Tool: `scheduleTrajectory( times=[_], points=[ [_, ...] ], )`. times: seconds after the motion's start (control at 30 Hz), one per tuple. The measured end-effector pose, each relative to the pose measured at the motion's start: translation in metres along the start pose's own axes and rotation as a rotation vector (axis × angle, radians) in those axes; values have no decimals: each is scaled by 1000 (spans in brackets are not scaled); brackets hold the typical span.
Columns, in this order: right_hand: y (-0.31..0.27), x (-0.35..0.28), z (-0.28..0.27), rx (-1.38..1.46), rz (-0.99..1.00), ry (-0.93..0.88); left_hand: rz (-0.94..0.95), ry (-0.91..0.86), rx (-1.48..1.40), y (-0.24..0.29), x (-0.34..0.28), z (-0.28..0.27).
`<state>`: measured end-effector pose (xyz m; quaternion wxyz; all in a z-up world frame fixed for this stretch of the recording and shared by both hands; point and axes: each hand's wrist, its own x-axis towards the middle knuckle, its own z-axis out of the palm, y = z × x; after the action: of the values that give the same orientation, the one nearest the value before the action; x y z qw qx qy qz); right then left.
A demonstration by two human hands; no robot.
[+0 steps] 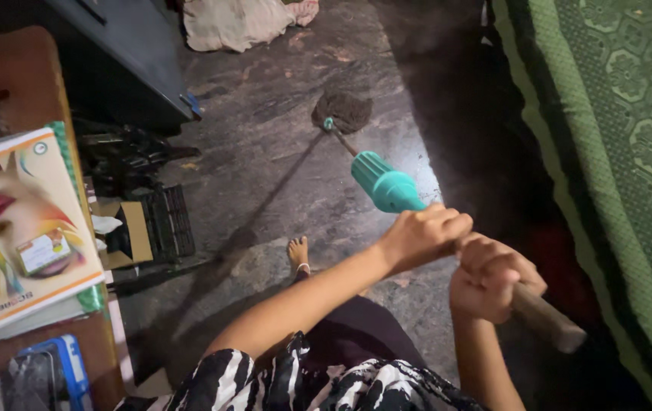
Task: The person mops the tiled floor in a bedroom using a teal spin mop. They move the mop back and forth across the floor, covering different areas near a bed and a table.
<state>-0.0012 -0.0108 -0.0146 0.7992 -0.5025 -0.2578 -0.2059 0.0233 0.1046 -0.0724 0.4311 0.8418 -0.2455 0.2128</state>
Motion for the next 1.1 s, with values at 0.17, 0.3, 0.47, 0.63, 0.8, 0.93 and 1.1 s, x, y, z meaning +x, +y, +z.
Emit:
scheduleTrajectory(
  times=[0.17,0.3,0.47,0.63,0.8,0.93,1.1],
  points=[
    [68,-6,53,-124,49,8,32,37,37,-82,-14,-38],
    [125,-9,99,-108,108,-46,17,16,115,-150,-26,-78],
    [173,4,156,-92,119,-124,-10,69,161,-205,-31,-131],
    [177,3,197,-61,125,-207,-146,78,172,-204,-48,-170],
    [137,-20,203,-39,90,-341,-119,161,195,-154,-86,-183],
    [74,-28,184,-19,132,-441,-126,205,252,-92,-104,-162],
    [-22,-30,138,-48,219,-473,-157,195,232,2,-104,-123]
  ],
)
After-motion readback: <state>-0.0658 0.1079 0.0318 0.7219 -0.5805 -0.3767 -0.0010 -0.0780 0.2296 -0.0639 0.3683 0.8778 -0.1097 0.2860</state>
